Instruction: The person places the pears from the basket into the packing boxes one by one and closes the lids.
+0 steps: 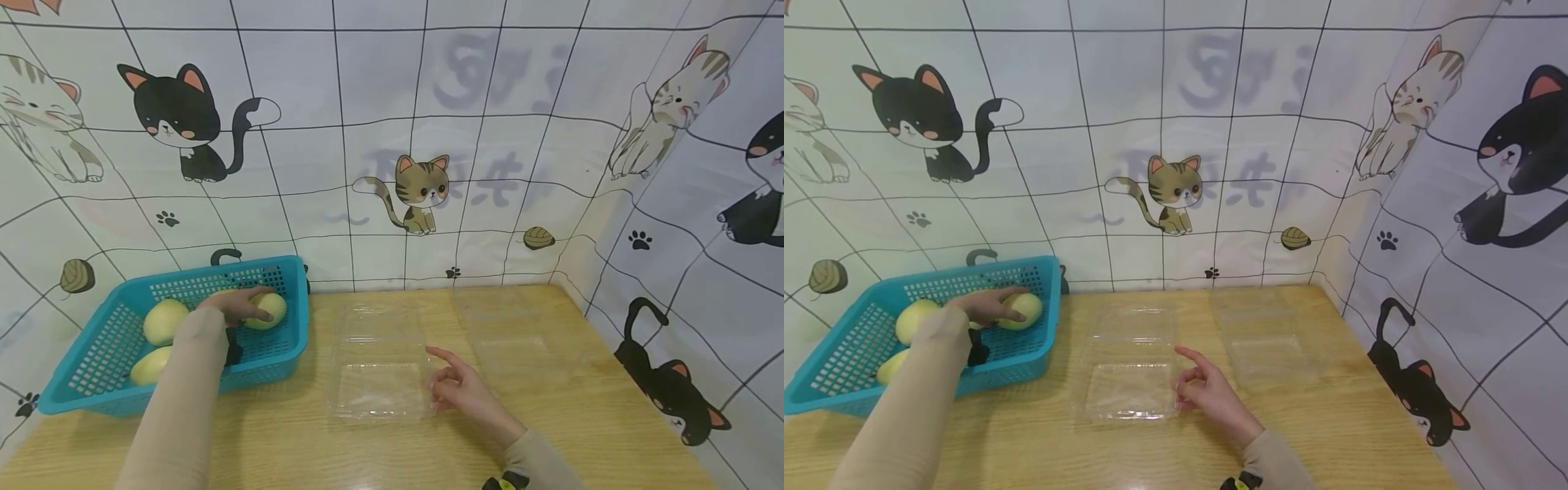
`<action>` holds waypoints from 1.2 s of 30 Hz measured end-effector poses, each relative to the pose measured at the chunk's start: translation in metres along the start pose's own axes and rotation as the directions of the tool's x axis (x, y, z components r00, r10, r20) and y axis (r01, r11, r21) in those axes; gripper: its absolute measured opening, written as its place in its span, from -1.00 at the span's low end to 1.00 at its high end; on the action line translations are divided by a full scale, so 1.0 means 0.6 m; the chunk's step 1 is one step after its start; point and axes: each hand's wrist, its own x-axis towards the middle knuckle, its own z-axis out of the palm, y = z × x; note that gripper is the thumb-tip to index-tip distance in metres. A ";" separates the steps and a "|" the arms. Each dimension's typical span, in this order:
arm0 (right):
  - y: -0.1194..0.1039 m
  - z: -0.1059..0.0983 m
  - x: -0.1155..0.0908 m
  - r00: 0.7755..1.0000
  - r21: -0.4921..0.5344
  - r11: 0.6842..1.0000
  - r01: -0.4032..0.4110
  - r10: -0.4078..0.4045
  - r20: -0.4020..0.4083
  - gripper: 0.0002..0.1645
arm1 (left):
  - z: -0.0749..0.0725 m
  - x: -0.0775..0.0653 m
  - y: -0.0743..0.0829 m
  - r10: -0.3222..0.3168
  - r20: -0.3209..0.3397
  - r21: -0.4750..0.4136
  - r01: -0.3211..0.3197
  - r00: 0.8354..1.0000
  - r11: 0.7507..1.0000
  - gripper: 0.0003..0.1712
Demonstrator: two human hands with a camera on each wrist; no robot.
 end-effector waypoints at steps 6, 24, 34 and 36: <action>0.001 0.001 -0.001 1.000 0.003 1.000 -0.001 0.001 -0.001 -0.16 | 0.003 0.021 -0.018 0.047 -0.022 -0.063 -0.048 0.999 0.997 0.01; 0.004 0.006 0.001 1.000 0.026 1.000 0.003 -0.003 -0.008 -0.14 | 0.021 0.049 -0.027 0.044 -0.076 -0.156 -0.055 0.996 0.986 -0.02; 0.004 0.005 -0.002 1.000 0.054 0.998 0.011 -0.012 0.012 -0.13 | 0.025 0.047 -0.025 0.088 -0.158 -0.130 -0.109 0.984 0.986 -0.08; 0.004 0.006 -0.002 1.000 0.056 0.998 0.009 -0.009 0.010 -0.14 | 0.024 0.044 -0.025 0.093 -0.171 -0.129 -0.116 0.981 0.985 -0.08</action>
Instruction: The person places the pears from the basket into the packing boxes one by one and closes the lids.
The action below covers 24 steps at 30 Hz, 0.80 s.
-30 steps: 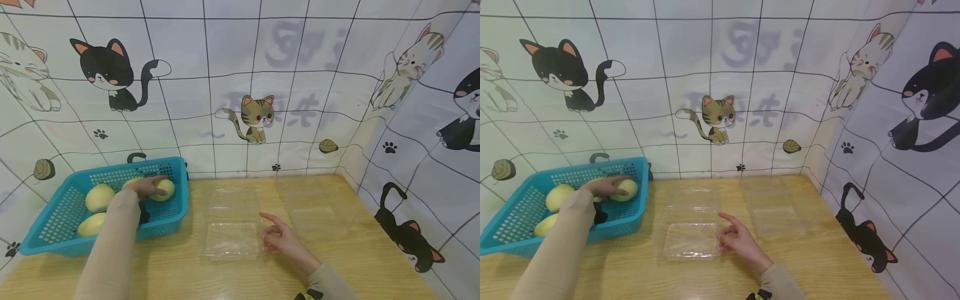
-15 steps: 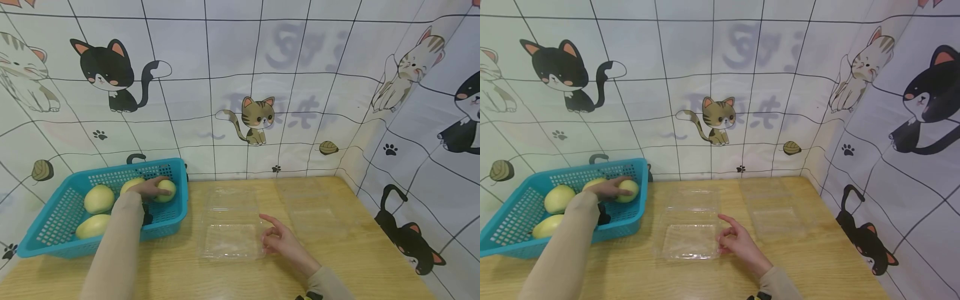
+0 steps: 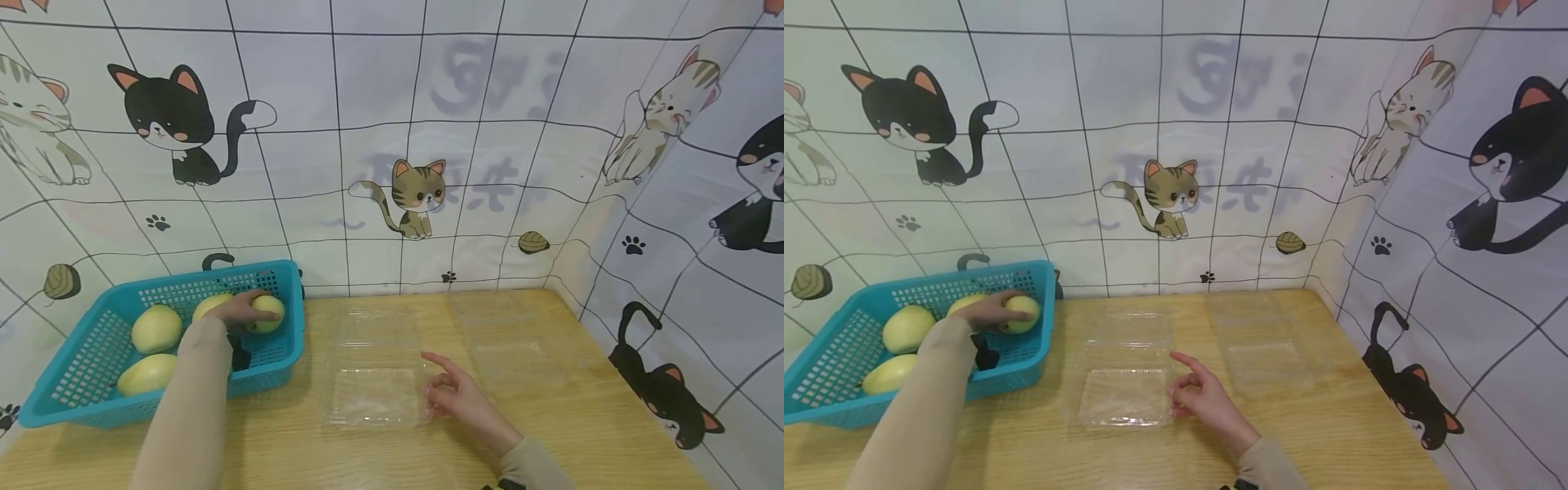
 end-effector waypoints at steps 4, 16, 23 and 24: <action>-0.001 0.001 0.000 1.000 -0.004 1.000 -0.006 0.006 -0.003 -0.15 | -0.007 -0.005 0.000 0.041 -0.029 -0.021 -0.041 0.999 0.999 -0.08; 0.002 0.001 0.002 1.000 -0.008 1.000 -0.005 0.005 0.020 -0.17 | -0.031 -0.031 0.008 0.115 -0.090 -0.086 -0.122 0.989 0.989 -0.08; 0.003 -0.001 0.006 1.000 0.009 1.000 0.000 -0.001 0.014 -0.16 | -0.046 -0.052 0.024 0.101 -0.171 -0.115 -0.122 0.980 0.986 -0.05; 0.003 -0.001 0.006 1.000 0.007 1.000 -0.001 0.000 0.013 -0.16 | -0.047 -0.055 0.028 0.095 -0.173 -0.126 -0.117 0.980 0.985 -0.04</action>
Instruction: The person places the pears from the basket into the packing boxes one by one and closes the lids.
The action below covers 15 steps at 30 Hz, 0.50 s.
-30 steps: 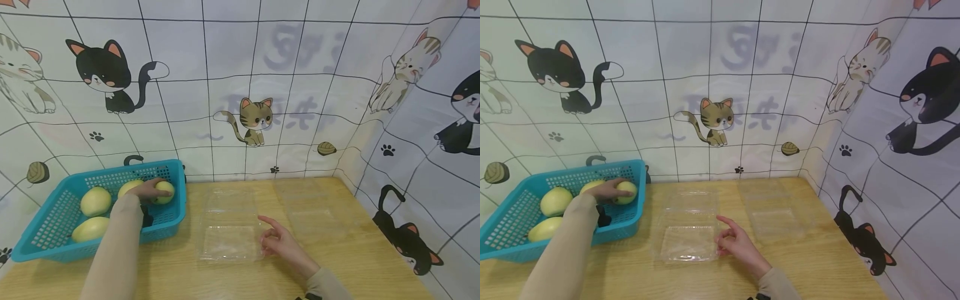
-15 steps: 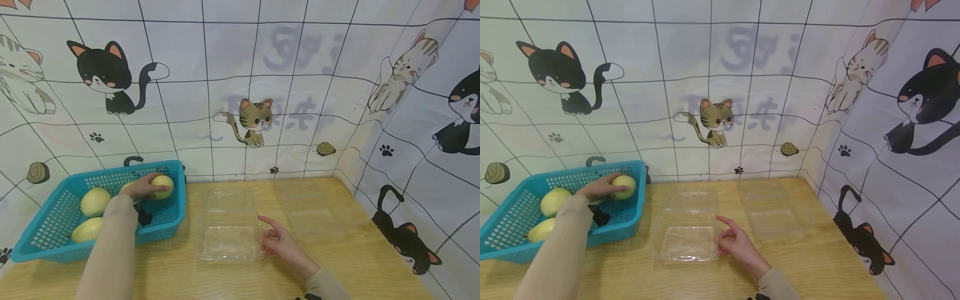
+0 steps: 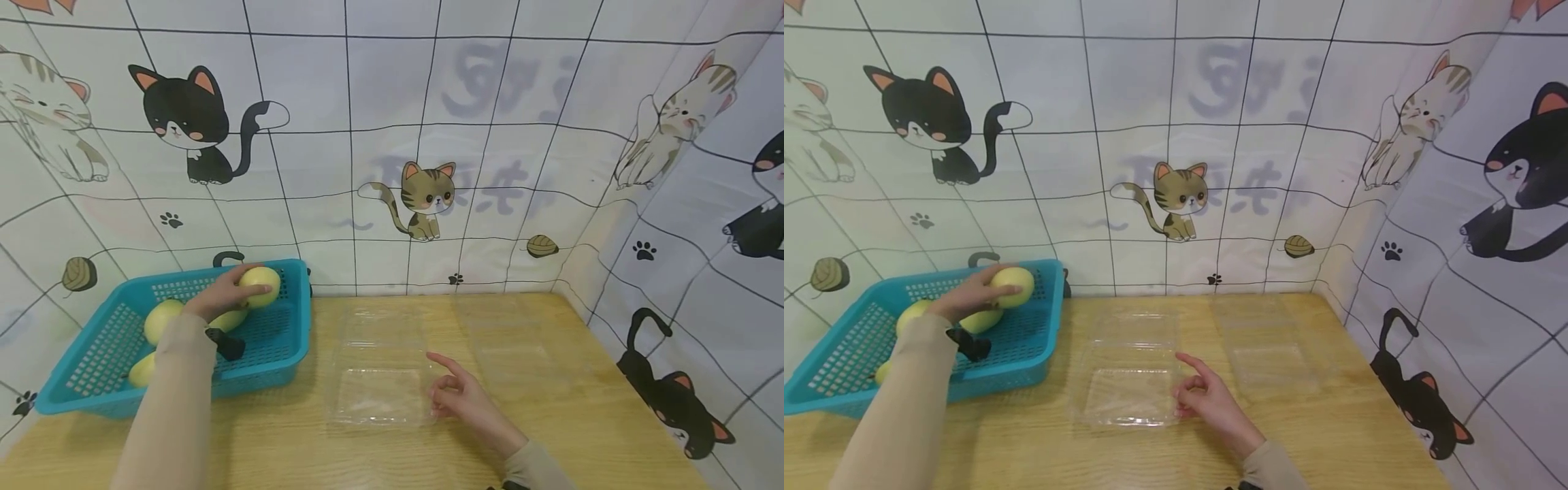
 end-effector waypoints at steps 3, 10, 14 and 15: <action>0.001 -0.002 -0.002 1.000 0.000 1.000 -0.006 0.006 -0.008 -0.16 | -0.003 -0.002 0.011 -0.007 0.000 -0.024 0.007 1.000 1.000 -0.02; -0.002 -0.002 -0.003 1.000 -0.010 1.000 -0.007 0.007 -0.010 -0.15 | 0.002 -0.003 0.034 -0.011 -0.006 -0.066 0.011 1.000 0.998 -0.02; -0.004 -0.003 -0.004 1.000 -0.009 1.000 -0.010 0.010 -0.006 -0.15 | 0.009 -0.006 0.052 -0.018 -0.016 -0.073 0.017 1.000 0.997 0.00; -0.004 -0.004 -0.004 1.000 -0.007 1.000 -0.010 0.010 -0.006 -0.16 | 0.011 -0.006 0.057 -0.016 -0.020 -0.082 0.015 1.000 0.997 0.00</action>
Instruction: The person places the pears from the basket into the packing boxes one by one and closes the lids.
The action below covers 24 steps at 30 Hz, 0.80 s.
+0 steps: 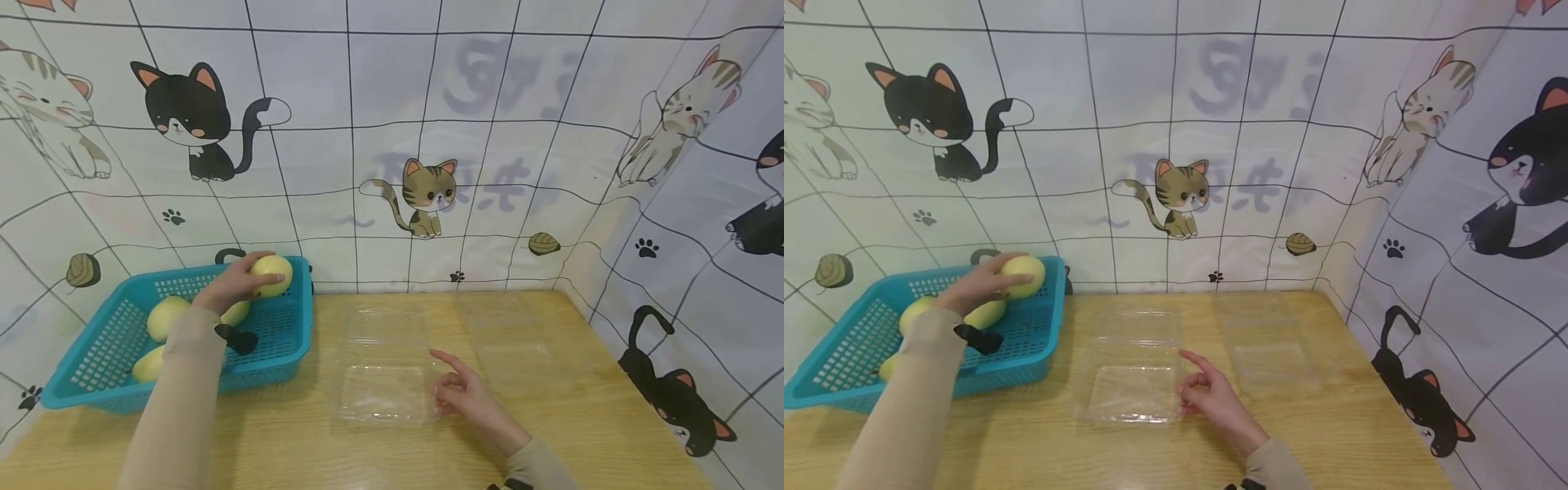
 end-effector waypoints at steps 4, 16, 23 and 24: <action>0.001 -0.002 0.000 1.000 0.004 1.000 0.006 -0.006 0.009 -0.15 | 0.006 -0.001 0.016 0.013 -0.026 -0.042 -0.014 1.000 0.999 -0.04; 0.000 -0.004 -0.002 1.000 0.009 1.000 0.015 -0.016 0.027 -0.15 | 0.014 -0.009 0.052 -0.090 0.029 -0.065 0.091 0.996 0.994 -0.05; 0.002 -0.004 0.000 1.000 0.014 1.000 0.009 -0.009 0.020 -0.15 | 0.022 -0.017 0.065 -0.097 0.031 -0.021 0.098 0.995 0.995 -0.04; 0.003 -0.005 0.000 1.000 0.015 1.000 0.008 -0.008 0.019 -0.15 | 0.025 -0.017 0.066 -0.095 0.027 -0.023 0.096 0.995 0.995 -0.05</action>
